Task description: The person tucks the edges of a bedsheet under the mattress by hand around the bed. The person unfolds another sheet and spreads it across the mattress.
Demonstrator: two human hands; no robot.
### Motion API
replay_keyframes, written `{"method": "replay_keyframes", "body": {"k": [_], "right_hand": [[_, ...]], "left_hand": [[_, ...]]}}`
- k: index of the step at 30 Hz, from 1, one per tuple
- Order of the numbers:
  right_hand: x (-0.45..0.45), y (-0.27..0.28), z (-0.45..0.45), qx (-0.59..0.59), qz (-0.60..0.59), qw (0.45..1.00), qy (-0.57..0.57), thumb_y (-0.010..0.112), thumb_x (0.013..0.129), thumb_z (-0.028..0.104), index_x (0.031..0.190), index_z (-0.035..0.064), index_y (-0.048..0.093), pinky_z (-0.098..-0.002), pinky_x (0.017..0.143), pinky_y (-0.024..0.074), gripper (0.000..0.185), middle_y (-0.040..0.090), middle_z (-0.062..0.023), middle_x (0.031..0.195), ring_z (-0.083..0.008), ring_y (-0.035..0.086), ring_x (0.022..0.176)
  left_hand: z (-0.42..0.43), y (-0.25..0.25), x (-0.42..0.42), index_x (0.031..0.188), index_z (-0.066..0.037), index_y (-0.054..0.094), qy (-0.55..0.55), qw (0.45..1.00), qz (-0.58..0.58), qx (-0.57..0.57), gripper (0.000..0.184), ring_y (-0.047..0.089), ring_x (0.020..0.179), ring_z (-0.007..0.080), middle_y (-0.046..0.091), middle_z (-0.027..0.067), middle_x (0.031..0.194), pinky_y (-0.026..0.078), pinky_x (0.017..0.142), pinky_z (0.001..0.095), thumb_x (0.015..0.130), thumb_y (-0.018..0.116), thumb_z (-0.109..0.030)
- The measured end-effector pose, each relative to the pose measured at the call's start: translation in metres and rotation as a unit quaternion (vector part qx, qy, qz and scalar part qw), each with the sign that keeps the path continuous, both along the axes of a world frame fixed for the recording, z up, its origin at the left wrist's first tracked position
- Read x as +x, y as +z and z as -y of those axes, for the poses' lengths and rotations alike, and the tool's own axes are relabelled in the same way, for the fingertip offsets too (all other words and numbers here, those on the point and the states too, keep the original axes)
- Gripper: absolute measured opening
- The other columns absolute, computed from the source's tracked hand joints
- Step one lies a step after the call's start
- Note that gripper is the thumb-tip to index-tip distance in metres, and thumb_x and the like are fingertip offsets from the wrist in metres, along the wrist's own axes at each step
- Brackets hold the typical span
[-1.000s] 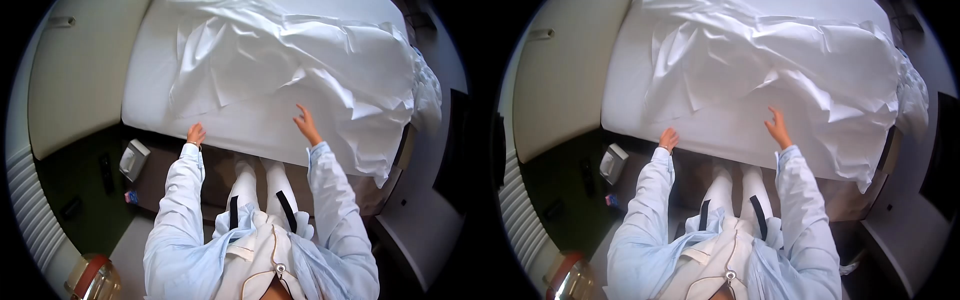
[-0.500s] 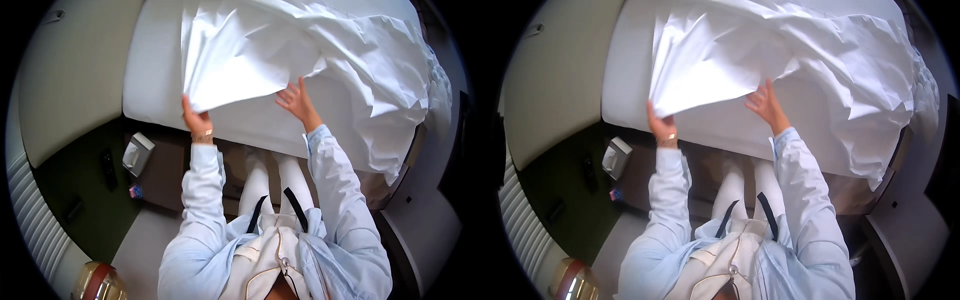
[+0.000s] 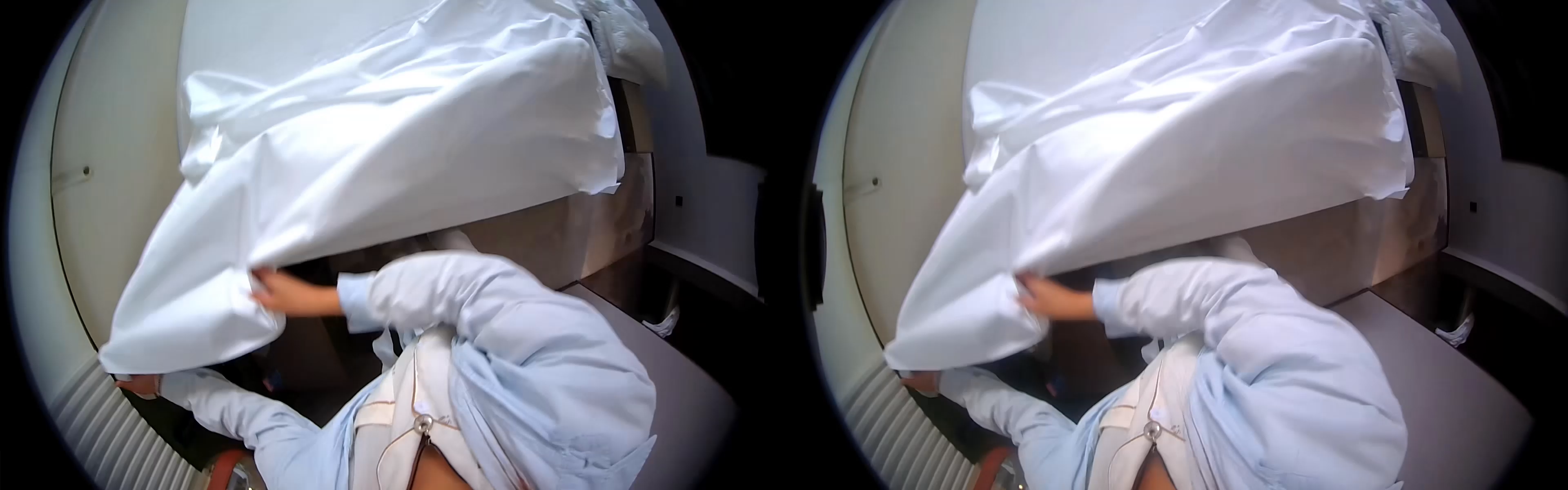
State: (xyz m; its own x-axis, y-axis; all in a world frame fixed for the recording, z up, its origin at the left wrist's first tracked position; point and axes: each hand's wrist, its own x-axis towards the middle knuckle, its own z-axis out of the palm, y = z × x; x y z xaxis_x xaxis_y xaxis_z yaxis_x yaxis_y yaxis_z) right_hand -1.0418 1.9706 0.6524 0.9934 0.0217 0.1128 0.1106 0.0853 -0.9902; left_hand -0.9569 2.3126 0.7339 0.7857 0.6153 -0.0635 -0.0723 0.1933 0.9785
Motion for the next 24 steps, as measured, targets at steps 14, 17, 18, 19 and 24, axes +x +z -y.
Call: {"method": "replay_keyframes", "body": {"k": [14,17,18,19,24], "right_hand": [[-0.18,-0.242,0.377,0.213,-0.542,0.717,-0.384,0.043,0.084,0.009,0.107,0.0145,0.053,-0.0319,0.047,0.0485,0.025,0.062,-0.01,0.084,-0.02,0.062,0.061],[-0.237,-0.222,0.46,0.111,-0.518,0.704,-0.473,0.038,0.087,0.01,0.106,0.0143,0.054,-0.0317,0.05,0.0501,0.025,0.063,-0.0085,0.082,-0.0176,0.062,0.061],[-0.254,-0.218,0.474,0.118,-0.511,0.7,-0.485,0.038,0.087,0.01,0.106,0.0143,0.054,-0.0317,0.05,0.0501,0.025,0.063,-0.0085,0.082,-0.0176,0.062,0.061],[-0.271,-0.213,0.483,0.153,-0.505,0.69,-0.496,0.04,0.088,0.011,0.105,0.0134,0.054,-0.0314,0.047,0.0485,0.022,0.063,-0.0091,0.082,-0.0175,0.061,0.059],[-0.349,-0.189,0.503,0.292,-0.496,0.705,-0.415,0.047,0.086,0.01,0.108,0.012,0.053,-0.0327,0.056,0.0512,0.022,0.064,-0.008,0.087,-0.0194,0.063,0.065]], "left_hand": [[0.064,-0.248,-0.084,0.12,-0.012,0.047,0.042,0.913,-0.245,-0.323,0.041,0.044,0.117,0.0282,0.049,0.0064,0.123,0.035,0.097,0.0512,0.086,0.048,-0.034],[0.088,-0.254,-0.085,0.127,-0.019,0.038,-0.036,0.908,-0.315,-0.274,0.045,0.041,0.121,0.0294,0.045,0.0043,0.13,0.037,0.095,0.051,0.087,0.042,-0.039],[0.109,-0.256,-0.082,0.131,-0.025,0.031,0.03,0.906,-0.351,-0.236,0.048,0.039,0.124,0.0299,0.042,0.0028,0.133,0.038,0.094,0.05,0.087,0.039,-0.041],[0.117,-0.266,-0.079,0.13,-0.025,0.029,0.027,0.899,-0.368,-0.235,0.048,0.042,0.121,0.0294,0.042,0.0016,0.133,0.04,0.092,0.0493,0.085,0.042,-0.038],[0.306,-0.251,-0.115,0.112,-0.021,0.05,-0.09,0.883,-0.393,-0.242,0.03,0.053,0.108,0.0279,0.056,0.0026,0.115,0.045,0.085,0.0464,0.083,0.052,-0.028]]}}
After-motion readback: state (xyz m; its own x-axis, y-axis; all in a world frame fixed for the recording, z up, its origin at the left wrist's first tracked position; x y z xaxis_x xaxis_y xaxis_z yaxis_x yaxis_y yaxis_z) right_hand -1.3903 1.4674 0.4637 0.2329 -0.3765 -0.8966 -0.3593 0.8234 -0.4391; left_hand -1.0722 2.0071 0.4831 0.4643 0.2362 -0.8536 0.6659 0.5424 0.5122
